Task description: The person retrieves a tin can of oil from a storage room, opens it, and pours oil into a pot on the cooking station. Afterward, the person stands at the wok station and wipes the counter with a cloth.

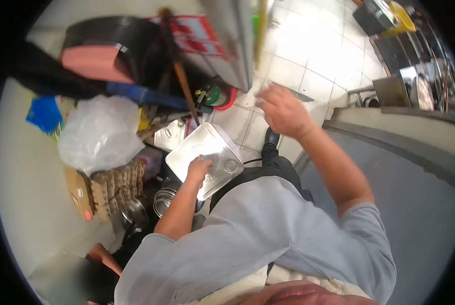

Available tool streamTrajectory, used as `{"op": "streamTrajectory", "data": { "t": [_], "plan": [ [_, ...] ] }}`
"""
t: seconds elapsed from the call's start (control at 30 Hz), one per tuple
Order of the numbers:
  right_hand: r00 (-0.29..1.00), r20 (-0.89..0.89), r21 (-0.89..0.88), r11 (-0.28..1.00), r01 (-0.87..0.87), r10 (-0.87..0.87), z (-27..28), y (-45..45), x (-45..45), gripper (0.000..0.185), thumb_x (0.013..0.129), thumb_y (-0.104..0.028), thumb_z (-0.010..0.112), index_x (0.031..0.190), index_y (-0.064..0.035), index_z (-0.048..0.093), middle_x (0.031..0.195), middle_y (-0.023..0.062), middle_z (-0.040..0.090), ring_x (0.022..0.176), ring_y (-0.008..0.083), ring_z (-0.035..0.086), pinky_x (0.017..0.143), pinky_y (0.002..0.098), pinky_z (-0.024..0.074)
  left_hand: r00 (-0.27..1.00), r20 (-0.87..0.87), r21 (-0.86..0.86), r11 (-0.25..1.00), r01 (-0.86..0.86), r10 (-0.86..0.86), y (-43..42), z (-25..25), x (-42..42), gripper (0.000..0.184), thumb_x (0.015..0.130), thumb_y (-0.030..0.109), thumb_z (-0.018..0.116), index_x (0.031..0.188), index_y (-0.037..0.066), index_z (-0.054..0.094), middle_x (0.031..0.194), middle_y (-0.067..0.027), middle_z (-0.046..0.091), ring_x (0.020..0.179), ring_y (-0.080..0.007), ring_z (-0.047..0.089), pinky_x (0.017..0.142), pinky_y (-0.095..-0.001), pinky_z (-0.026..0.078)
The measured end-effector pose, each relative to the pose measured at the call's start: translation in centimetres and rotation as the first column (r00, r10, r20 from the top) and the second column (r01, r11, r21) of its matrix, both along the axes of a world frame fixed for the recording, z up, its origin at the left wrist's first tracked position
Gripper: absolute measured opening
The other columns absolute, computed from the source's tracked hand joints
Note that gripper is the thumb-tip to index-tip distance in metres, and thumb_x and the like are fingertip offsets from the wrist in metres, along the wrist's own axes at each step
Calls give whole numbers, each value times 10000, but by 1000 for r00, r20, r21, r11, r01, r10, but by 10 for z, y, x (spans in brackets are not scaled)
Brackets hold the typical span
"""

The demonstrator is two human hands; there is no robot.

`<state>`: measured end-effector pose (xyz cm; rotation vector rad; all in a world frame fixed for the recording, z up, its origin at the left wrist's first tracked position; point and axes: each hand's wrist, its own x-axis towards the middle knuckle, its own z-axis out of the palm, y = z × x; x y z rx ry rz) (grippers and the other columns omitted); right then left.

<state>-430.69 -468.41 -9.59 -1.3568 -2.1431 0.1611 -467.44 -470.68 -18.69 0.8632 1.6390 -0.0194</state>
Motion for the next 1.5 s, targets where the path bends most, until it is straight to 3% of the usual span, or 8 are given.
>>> {"op": "streamTrajectory", "data": {
  "t": [0.13,0.27,0.4,0.6,0.93,1.07,1.13,1.5],
  "plan": [
    [826,121,-822,411,394,-550,-118,-141,70,297,871,-122,572,1144,-84,683,1181,162,646,1111,379,609,947,461,497,971,-31,-39,971,236,-237,8,-17,59,244,741,148,649,956,43,599,692,-22,440,457,-118,333,390,-311,264],
    [655,312,-918,-42,394,-688,-208,-246,131,338,843,-216,621,1145,-95,713,1133,178,707,1069,359,664,942,453,516,931,8,-77,928,365,-366,29,-17,146,290,733,135,645,1007,47,614,711,-34,489,448,-112,345,376,-310,246],
    [437,372,-908,-222,356,-819,-206,-280,156,309,828,-221,624,1084,-89,736,1100,172,722,1048,342,681,925,431,530,878,31,-56,876,479,-478,35,-75,233,376,727,142,713,1041,-60,667,961,-207,684,857,-292,647,722,-412,511],
    [285,286,-950,-232,209,-915,-197,-308,188,366,841,-251,615,1164,-120,728,1147,153,719,1080,321,675,949,415,523,816,105,-72,814,576,-568,71,-67,405,227,743,102,651,957,53,593,715,-35,429,459,-128,303,391,-318,223],
    [-14,62,-992,-63,106,-998,-164,-314,257,410,943,-242,538,1323,-110,622,1259,176,668,1152,332,642,979,413,508,723,197,-52,730,682,-662,172,-81,673,107,751,75,672,801,62,578,554,9,353,392,-135,317,366,-352,215],
    [234,222,-949,-265,-170,-947,-166,-328,212,444,929,-288,546,1317,-87,623,1241,211,666,1161,365,627,977,454,492,696,187,-42,702,711,-693,201,-95,779,101,745,47,674,733,71,576,544,9,351,392,-139,316,369,-362,220],
    [557,199,-966,-256,-25,-807,-325,-388,107,465,900,-257,564,1322,-69,619,1254,209,659,1149,378,630,989,454,485,664,210,-35,674,738,-717,223,-114,840,97,750,41,671,730,72,581,549,5,359,395,-139,315,371,-364,226],
    [228,265,-960,-278,-28,-937,-270,-281,330,400,893,-216,571,1256,-65,646,1184,185,679,1122,352,645,963,421,505,602,30,-40,601,798,-798,281,-198,1099,137,762,74,682,863,40,596,663,-40,423,475,-146,366,390,-354,260]
  ]
}}
